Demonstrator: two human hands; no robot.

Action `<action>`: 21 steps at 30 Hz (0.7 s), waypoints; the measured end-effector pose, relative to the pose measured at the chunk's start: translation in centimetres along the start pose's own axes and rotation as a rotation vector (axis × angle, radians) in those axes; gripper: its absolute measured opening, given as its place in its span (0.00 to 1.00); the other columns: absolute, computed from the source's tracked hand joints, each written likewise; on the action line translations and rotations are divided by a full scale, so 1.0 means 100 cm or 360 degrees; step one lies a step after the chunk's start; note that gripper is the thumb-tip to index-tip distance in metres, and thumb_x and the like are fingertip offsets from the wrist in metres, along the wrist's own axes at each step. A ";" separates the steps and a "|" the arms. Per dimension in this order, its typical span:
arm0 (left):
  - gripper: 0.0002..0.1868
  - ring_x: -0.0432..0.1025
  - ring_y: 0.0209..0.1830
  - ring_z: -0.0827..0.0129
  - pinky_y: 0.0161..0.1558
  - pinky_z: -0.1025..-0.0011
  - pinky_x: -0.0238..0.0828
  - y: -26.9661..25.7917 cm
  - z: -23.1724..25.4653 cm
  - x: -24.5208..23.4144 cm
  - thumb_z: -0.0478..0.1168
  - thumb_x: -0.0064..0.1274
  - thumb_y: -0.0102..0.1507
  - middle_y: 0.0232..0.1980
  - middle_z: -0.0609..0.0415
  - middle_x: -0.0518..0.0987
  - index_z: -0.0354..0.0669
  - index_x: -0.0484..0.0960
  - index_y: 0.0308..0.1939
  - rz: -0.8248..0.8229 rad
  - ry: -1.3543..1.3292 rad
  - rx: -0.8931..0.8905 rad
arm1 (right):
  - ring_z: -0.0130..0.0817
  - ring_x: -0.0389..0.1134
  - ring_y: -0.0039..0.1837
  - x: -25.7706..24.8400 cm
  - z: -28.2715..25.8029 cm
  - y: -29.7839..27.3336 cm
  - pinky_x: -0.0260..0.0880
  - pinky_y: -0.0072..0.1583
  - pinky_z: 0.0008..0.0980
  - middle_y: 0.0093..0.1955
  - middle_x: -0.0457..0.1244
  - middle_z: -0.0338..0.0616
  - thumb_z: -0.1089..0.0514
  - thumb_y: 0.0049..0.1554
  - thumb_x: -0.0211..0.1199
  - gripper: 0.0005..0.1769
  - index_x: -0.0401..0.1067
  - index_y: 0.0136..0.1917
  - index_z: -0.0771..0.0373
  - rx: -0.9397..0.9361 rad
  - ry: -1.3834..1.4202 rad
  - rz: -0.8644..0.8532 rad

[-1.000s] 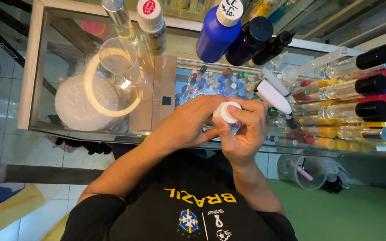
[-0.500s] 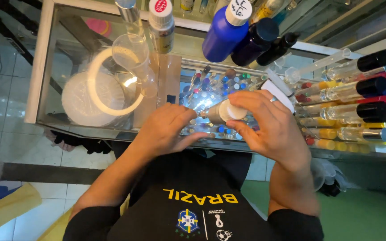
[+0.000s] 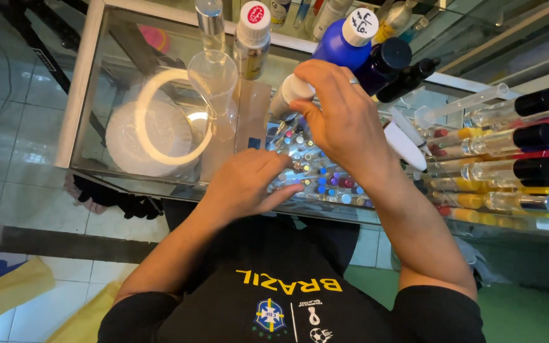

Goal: The person pours a clear liquid from a white bottle into a small plastic cup. They then use a syringe to draw a blue liquid from a blue bottle and transfer it into the same cup.

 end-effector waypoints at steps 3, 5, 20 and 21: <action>0.18 0.71 0.30 0.57 0.32 0.63 0.65 -0.002 -0.002 0.003 0.50 0.59 0.68 0.36 0.51 0.76 0.38 0.75 0.46 -0.0177 0.0060 -0.0024 | 0.61 0.65 0.63 -0.013 -0.015 0.010 0.73 0.60 0.52 0.68 0.61 0.64 0.69 0.63 0.73 0.24 0.65 0.66 0.74 -0.0063 0.0009 -0.0162; 0.18 0.68 0.27 0.59 0.30 0.64 0.63 -0.001 -0.001 0.003 0.51 0.59 0.68 0.32 0.53 0.72 0.40 0.75 0.43 -0.0205 0.0057 -0.0017 | 0.45 0.59 0.65 -0.019 -0.022 0.011 0.55 0.60 0.44 0.69 0.64 0.44 0.47 0.44 0.91 0.42 0.74 0.65 0.60 -0.0118 -0.0666 -0.0181; 0.17 0.67 0.25 0.60 0.29 0.65 0.61 -0.001 -0.002 0.005 0.52 0.59 0.68 0.29 0.54 0.72 0.42 0.74 0.40 -0.0237 0.0084 -0.0026 | 0.35 0.57 0.69 0.009 0.002 0.031 0.44 0.65 0.40 0.68 0.69 0.30 0.39 0.44 0.98 0.44 0.78 0.65 0.53 -0.0192 -0.1218 0.0157; 0.17 0.67 0.25 0.60 0.29 0.65 0.61 -0.001 -0.002 0.005 0.52 0.59 0.68 0.29 0.54 0.72 0.42 0.74 0.40 -0.0236 0.0084 -0.0027 | 0.35 0.57 0.69 0.010 0.003 0.031 0.44 0.65 0.40 0.68 0.69 0.30 0.39 0.44 0.98 0.44 0.78 0.65 0.53 -0.0193 -0.1218 0.0157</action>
Point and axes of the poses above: each hand's wrist, its own y-axis towards the middle knuckle, its own x-axis out of the palm, z = x × y, the point moved 3 cm from there along y, towards the middle knuckle
